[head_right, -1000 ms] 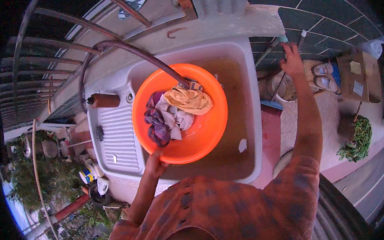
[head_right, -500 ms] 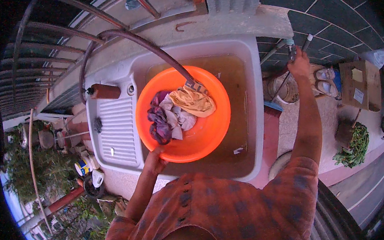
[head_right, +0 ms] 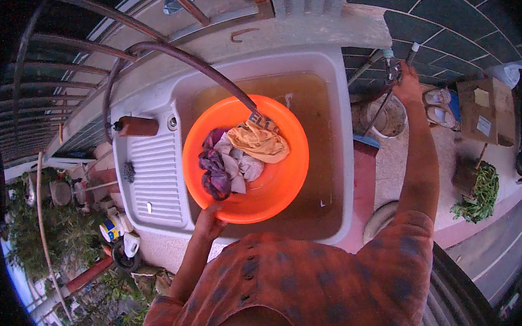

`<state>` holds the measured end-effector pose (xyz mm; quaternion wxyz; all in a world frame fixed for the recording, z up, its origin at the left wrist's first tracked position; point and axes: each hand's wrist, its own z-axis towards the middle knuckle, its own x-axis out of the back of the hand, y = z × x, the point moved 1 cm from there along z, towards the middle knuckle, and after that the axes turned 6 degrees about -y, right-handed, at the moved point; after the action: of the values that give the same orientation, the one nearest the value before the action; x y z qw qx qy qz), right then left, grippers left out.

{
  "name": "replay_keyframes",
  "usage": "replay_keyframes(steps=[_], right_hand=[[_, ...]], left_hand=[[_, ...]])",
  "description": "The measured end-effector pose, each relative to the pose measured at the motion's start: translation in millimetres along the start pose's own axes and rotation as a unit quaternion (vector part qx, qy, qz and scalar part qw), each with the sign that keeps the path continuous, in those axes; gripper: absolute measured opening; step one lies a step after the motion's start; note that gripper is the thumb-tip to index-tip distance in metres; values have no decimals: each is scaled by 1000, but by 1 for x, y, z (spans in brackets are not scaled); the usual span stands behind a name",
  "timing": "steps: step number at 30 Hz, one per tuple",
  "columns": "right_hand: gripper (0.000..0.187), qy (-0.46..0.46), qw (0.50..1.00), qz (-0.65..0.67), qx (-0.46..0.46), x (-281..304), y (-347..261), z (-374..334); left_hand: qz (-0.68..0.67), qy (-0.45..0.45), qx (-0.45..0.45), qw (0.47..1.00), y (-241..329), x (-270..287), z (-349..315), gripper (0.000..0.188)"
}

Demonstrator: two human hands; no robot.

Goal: The person carries a basin of clothes to an outdoor sink, fills it with water, and washes the items by hand. They use a brush to scrub a dark garment and apply liquid soap to a yellow cloth, scrubbing it on the sink's washboard before rinsing.

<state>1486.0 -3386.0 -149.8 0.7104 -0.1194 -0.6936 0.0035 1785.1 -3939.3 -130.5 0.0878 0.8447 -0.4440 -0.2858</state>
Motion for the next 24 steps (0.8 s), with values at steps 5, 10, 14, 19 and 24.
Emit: replay_keyframes(steps=[5, 10, 14, 19, 24], right_hand=[[63, 22, 1000, 0, -10, 4, 7, -5], [60, 62, 996, -62, 10, -16, 42, 1], [58, 59, 997, -46, 5, -23, 23, 0], [57, 34, 999, -19, -33, -14, 3, 0], [57, 35, 999, -4, -32, -15, 0, 1]], left_hand=[[3, -9, 16, 1000, -4, 17, 10, 33], [-25, -1, -2, 1000, -1, -3, 16, 29], [6, -53, -18, 998, 8, 6, 15, 29], [5, -6, 9, 1000, 17, 9, 11, 34], [-14, -48, -9, 999, 16, 8, 11, 32]])
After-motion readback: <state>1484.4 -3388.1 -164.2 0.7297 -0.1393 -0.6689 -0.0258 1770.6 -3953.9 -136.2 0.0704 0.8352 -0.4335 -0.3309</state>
